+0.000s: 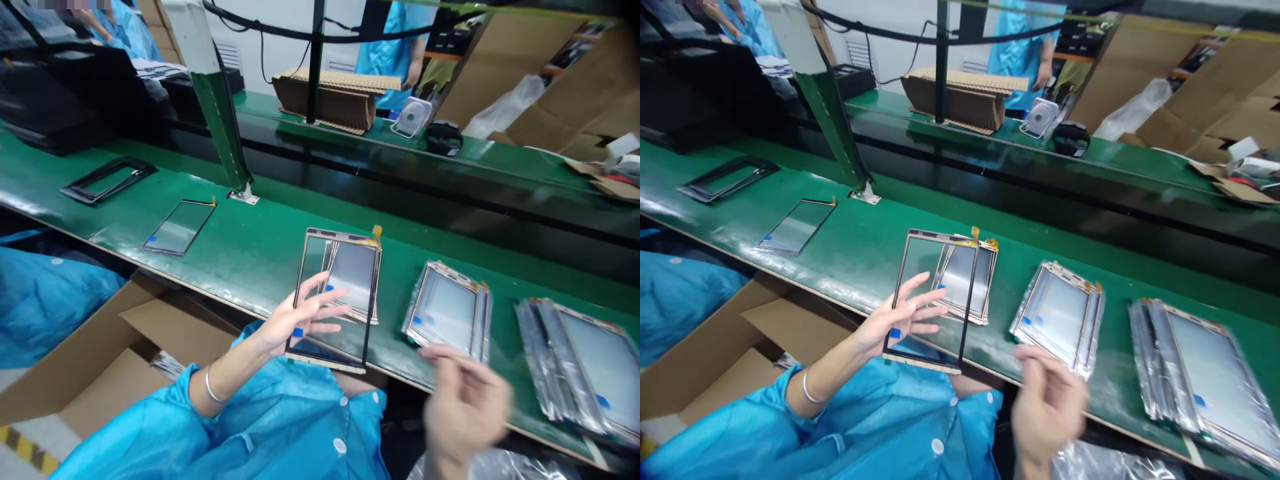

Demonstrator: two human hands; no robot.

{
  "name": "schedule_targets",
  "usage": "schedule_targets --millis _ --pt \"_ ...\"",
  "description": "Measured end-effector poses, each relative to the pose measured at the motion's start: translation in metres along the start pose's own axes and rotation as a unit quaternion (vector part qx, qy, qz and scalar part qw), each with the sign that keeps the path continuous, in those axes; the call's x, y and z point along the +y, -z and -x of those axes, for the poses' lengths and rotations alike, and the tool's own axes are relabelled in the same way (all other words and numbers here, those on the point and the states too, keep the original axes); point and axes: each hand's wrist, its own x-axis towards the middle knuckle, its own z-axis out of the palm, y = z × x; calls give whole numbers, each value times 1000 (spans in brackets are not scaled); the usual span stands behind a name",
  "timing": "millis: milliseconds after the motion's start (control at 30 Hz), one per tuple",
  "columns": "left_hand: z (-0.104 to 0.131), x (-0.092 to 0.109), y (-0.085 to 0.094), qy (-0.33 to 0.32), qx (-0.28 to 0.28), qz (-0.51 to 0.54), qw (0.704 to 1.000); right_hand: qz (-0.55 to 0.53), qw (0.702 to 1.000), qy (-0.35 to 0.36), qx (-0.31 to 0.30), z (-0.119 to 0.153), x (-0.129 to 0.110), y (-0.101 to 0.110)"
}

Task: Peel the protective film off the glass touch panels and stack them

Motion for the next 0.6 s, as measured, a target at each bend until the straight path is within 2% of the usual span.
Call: schedule_targets --millis 100,167,433,533,600 --pt "-1 5 -9 -39 20 -14 999 -33 989 -95 -106 56 7 -16" --pt "-1 7 -15 -56 24 -26 998 -59 981 -122 -136 70 4 -23" --pt "14 4 -26 -103 20 -64 992 -40 980 -66 -182 59 -2 -32" --pt "15 -1 -32 -118 54 -89 988 -17 977 -27 -212 64 -8 -27" --pt "10 3 -30 -156 104 -115 976 -25 961 1 -277 69 -13 -10"
